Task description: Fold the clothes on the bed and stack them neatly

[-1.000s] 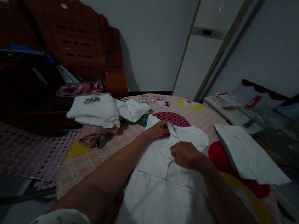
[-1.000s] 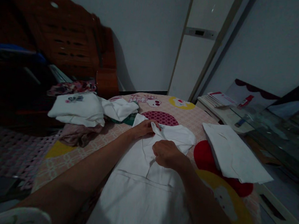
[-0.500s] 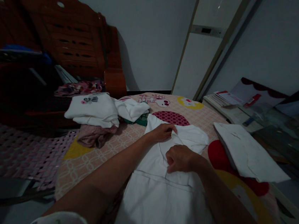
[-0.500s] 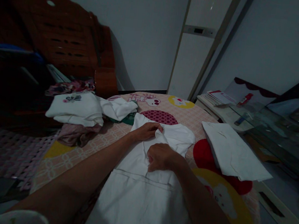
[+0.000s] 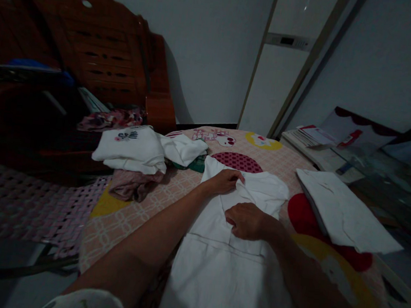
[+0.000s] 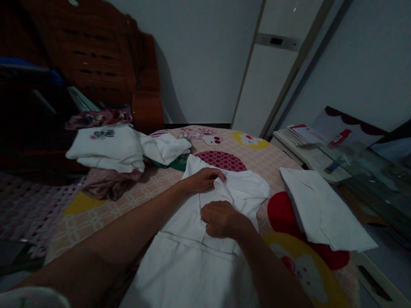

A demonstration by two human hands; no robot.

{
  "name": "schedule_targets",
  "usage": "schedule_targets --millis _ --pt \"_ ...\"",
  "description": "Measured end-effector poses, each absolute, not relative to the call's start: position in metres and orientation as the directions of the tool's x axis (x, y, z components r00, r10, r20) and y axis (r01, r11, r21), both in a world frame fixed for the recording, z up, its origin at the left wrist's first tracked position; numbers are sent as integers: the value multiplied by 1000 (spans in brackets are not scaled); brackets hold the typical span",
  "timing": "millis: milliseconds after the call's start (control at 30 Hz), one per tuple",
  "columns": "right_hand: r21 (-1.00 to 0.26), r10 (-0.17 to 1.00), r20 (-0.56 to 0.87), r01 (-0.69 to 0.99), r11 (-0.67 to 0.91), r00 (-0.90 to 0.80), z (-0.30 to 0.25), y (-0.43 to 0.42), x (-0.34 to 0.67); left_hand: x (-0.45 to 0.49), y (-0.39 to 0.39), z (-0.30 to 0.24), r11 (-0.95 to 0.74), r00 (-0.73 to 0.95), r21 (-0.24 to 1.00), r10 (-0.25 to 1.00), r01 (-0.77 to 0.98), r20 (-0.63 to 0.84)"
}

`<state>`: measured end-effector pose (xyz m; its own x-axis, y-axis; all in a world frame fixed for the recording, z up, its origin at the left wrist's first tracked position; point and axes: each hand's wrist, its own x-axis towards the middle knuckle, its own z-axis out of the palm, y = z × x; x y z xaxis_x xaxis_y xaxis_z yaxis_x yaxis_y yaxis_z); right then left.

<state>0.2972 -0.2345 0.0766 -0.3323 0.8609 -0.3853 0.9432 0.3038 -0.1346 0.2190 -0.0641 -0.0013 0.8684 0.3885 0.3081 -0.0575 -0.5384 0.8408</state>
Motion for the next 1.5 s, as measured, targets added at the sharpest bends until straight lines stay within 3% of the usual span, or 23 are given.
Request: schedule_targets --millis 300,533,700,767,833,933,1033,1133,1233,1400,1500 --pt "-208 841 -386 924 320 -378 67 -231 293 220 -64 -2 -443 844 894 454 -62 284" --pt "-256 816 -398 905 339 -419 64 -227 284 216 -67 7 -197 832 979 531 -61 159" --pt "-394 834 -370 882 259 -410 71 -225 296 211 -62 8 -228 868 974 485 4 110" --pt "-423 896 -315 891 163 -313 82 -224 307 209 -60 9 -240 878 970 470 24 95" --pt "-353 957 -254 934 45 -142 91 -223 319 206 -59 12 -257 877 966 472 35 94" --pt "-122 971 -233 989 -83 53 92 -220 330 204 -59 18 -221 869 974 489 47 69" --pt "27 954 -284 996 -88 92 79 -217 333 201 -58 24 -151 874 983 486 105 -18" --pt "42 957 -275 996 -79 87 69 -215 336 195 -55 29 -146 873 977 484 157 -68" --pt "8 968 -229 994 -105 104 71 -216 345 190 -52 32 -154 868 972 490 178 -82" --pt "-229 983 -171 967 -111 72 87 -219 373 187 -50 34 -166 874 964 473 207 -106" --pt "-274 994 -105 960 -65 38 85 -220 385 185 -47 35 -198 881 952 457 234 -122"
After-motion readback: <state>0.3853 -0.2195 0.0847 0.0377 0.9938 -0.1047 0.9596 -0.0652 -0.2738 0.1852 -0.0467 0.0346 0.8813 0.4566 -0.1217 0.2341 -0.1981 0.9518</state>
